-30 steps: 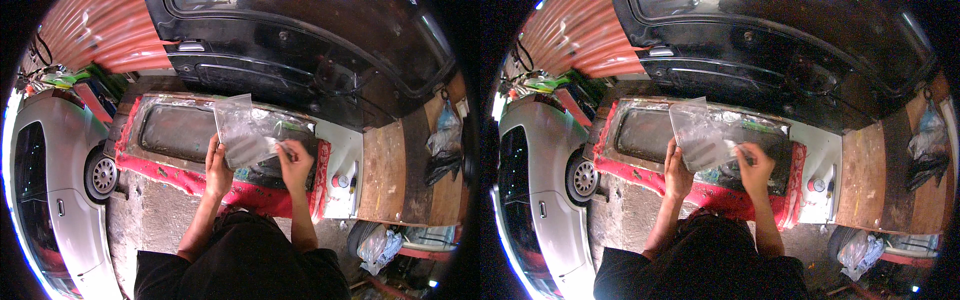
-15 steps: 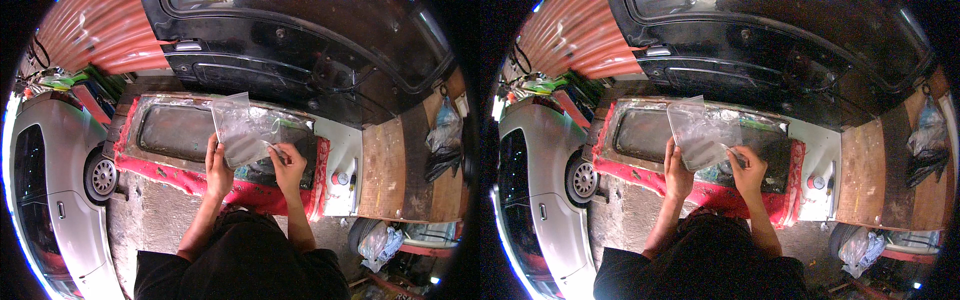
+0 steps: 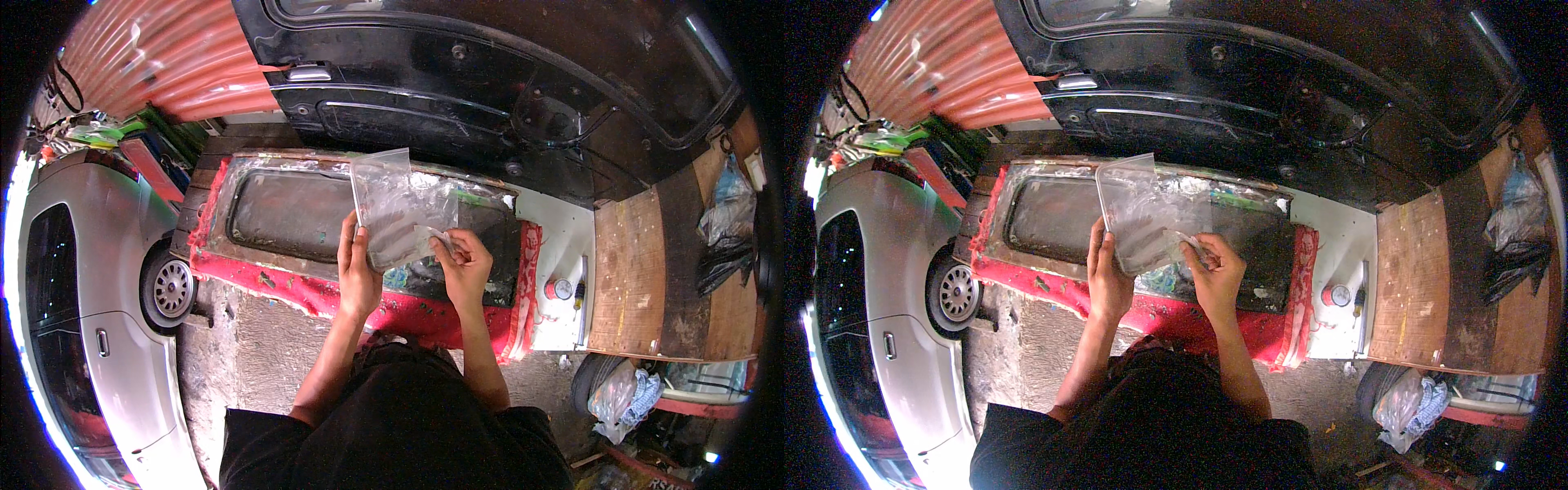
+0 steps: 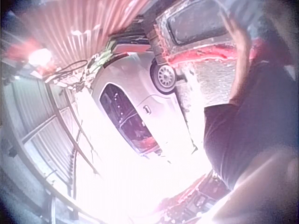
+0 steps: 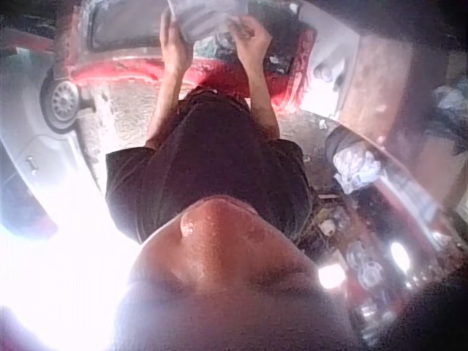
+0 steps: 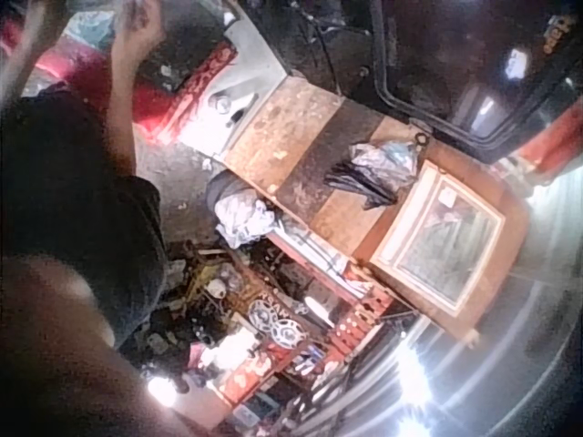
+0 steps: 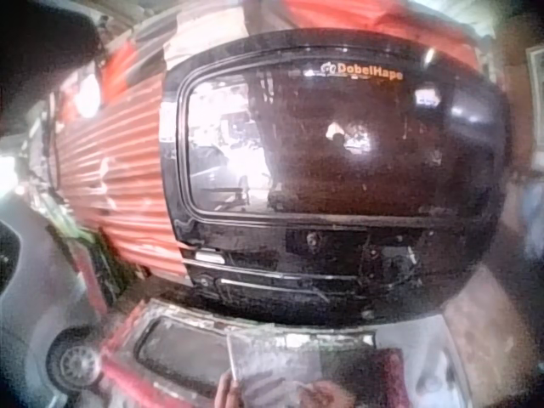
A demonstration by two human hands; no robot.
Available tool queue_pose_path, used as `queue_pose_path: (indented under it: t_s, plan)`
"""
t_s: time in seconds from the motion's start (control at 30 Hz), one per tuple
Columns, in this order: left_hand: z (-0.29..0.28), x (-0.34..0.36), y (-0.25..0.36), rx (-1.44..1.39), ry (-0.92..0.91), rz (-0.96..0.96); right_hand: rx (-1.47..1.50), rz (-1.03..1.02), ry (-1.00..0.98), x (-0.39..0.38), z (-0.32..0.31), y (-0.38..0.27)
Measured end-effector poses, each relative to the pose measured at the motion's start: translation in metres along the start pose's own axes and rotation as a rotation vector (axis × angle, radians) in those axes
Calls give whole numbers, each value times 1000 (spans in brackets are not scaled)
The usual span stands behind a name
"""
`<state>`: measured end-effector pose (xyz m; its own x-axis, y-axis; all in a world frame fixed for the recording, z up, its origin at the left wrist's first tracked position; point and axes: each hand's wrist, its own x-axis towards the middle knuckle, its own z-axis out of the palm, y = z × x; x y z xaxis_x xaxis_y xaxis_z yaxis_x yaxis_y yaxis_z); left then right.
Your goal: The person scoops a white paste from a plastic container using a small spatula and spreads it onto a red car door panel. They repeatedly apply and smooth the filler across the surface, occasionally dipping the spatula into a small can to add more material.
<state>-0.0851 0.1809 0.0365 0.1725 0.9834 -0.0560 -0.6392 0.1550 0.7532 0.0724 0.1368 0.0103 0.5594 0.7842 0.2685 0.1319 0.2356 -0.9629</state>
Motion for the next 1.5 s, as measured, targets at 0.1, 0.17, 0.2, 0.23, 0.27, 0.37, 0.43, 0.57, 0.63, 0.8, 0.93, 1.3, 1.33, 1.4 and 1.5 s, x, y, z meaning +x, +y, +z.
queue_pose_path:
  t_s: [0.1,0.17,0.2,0.23,0.27,0.37,0.43,0.57,0.63,0.8,0.93,1.3,1.33,1.4,1.5]
  plan:
    - [3,-1,0,-31,2,7,-79,-7,2,-4,2,-3]
    - [6,-3,0,-50,25,11,-124,-42,1,-8,7,-8]
    - [3,-2,-5,172,10,117,-136,-76,0,-10,11,-12]
    - [-1,-1,-10,395,-4,223,-148,-109,-2,-12,15,-15]
    - [-4,0,-14,399,-14,227,-153,-120,3,-14,18,-14]
    - [7,-1,-8,-18,-30,32,-157,-158,16,-17,21,-13]
    - [6,-1,-10,-66,-50,37,-144,-192,19,-17,23,-16]
    - [14,-7,-1,-49,3,51,-154,-60,81,-7,7,-9]
    - [12,-9,0,-75,28,23,-146,-99,44,-1,4,-11]
    - [5,-8,-2,-89,-40,25,-162,-110,-43,-8,6,-6]
    - [1,-7,-2,-75,-13,19,-108,-67,-29,-11,12,-5]
    - [-5,-5,1,-47,-65,-11,-127,-83,-53,-22,29,-2]
    - [-5,-5,-2,-34,-38,-6,-138,-76,-54,-24,32,-4]
    - [-5,-5,-5,-34,-8,1,-163,-63,-54,-28,37,-6]
    - [-7,-4,-8,-60,-3,13,-60,-69,-46,-30,46,-5]
